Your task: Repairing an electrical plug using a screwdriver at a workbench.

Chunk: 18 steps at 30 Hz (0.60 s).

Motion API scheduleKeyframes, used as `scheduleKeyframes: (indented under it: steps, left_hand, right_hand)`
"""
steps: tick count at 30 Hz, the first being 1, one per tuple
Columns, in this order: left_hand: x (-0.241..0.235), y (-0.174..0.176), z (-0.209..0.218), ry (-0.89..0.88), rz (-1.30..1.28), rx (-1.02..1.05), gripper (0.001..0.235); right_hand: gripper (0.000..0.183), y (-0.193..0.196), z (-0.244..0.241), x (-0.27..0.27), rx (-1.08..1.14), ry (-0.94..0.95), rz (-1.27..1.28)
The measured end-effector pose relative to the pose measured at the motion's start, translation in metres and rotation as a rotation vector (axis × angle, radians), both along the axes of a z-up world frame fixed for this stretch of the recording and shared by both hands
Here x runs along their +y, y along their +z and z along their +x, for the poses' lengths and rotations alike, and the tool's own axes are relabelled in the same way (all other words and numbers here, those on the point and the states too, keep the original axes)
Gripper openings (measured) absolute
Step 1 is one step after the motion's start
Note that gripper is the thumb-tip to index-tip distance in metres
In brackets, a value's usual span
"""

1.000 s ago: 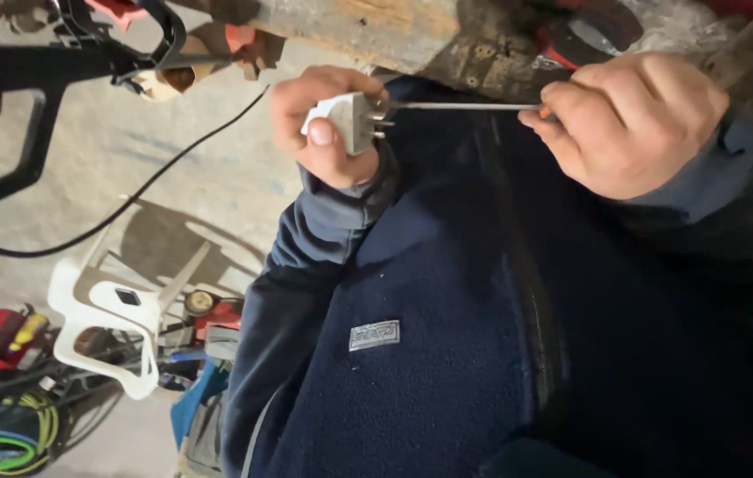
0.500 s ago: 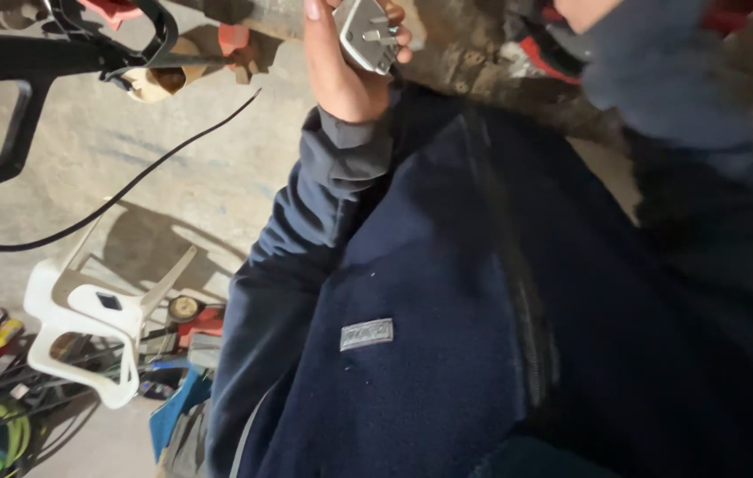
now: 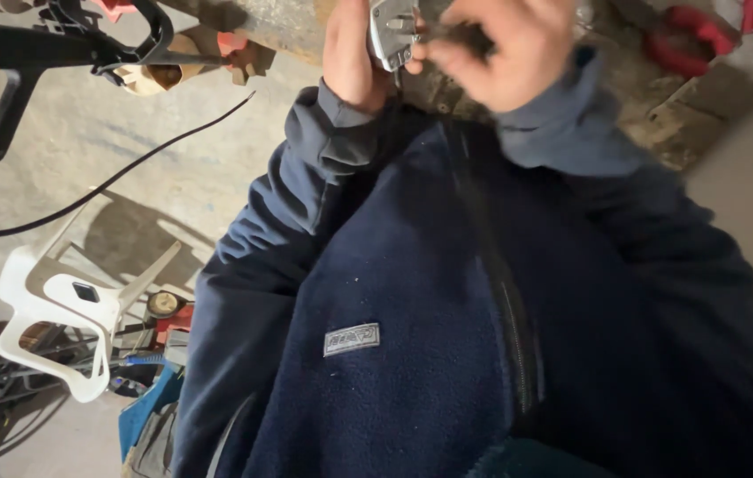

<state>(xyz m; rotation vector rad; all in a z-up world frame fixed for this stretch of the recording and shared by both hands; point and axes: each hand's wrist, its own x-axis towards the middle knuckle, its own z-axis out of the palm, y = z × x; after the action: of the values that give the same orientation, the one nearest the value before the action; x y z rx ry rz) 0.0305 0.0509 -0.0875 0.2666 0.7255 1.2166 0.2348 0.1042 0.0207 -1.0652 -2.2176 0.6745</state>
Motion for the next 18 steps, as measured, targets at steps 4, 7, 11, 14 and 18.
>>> scheduleKeyframes:
  steps: [4, 7, 11, 14, 18]
  left_hand:
    - [0.013, 0.025, 0.001, -0.106, -0.024, 0.016, 0.065]
    - [0.013, 0.040, -0.004, -0.163, -0.085, 0.183, 0.069]
    - [0.010, 0.023, 0.002, -0.119, -0.069, 0.231, 0.070]
    - [0.013, 0.028, 0.004, -0.105, -0.111, 0.213, 0.072]
    - [0.016, 0.038, 0.000, -0.142, -0.159, 0.283, 0.072]
  right_hand:
    - [0.026, -0.005, -0.005, 0.002, 0.068, 0.055, 0.007]
    - [0.027, -0.003, -0.003, 0.001, 0.052, 0.103, 0.011]
    - [0.021, 0.007, -0.010, -0.005, -0.022, 0.114, 0.064]
    - [0.017, 0.008, -0.010, -0.009, -0.068, 0.097, 0.100]
    - [0.013, 0.006, -0.002, -0.006, -0.028, 0.165, 0.162]
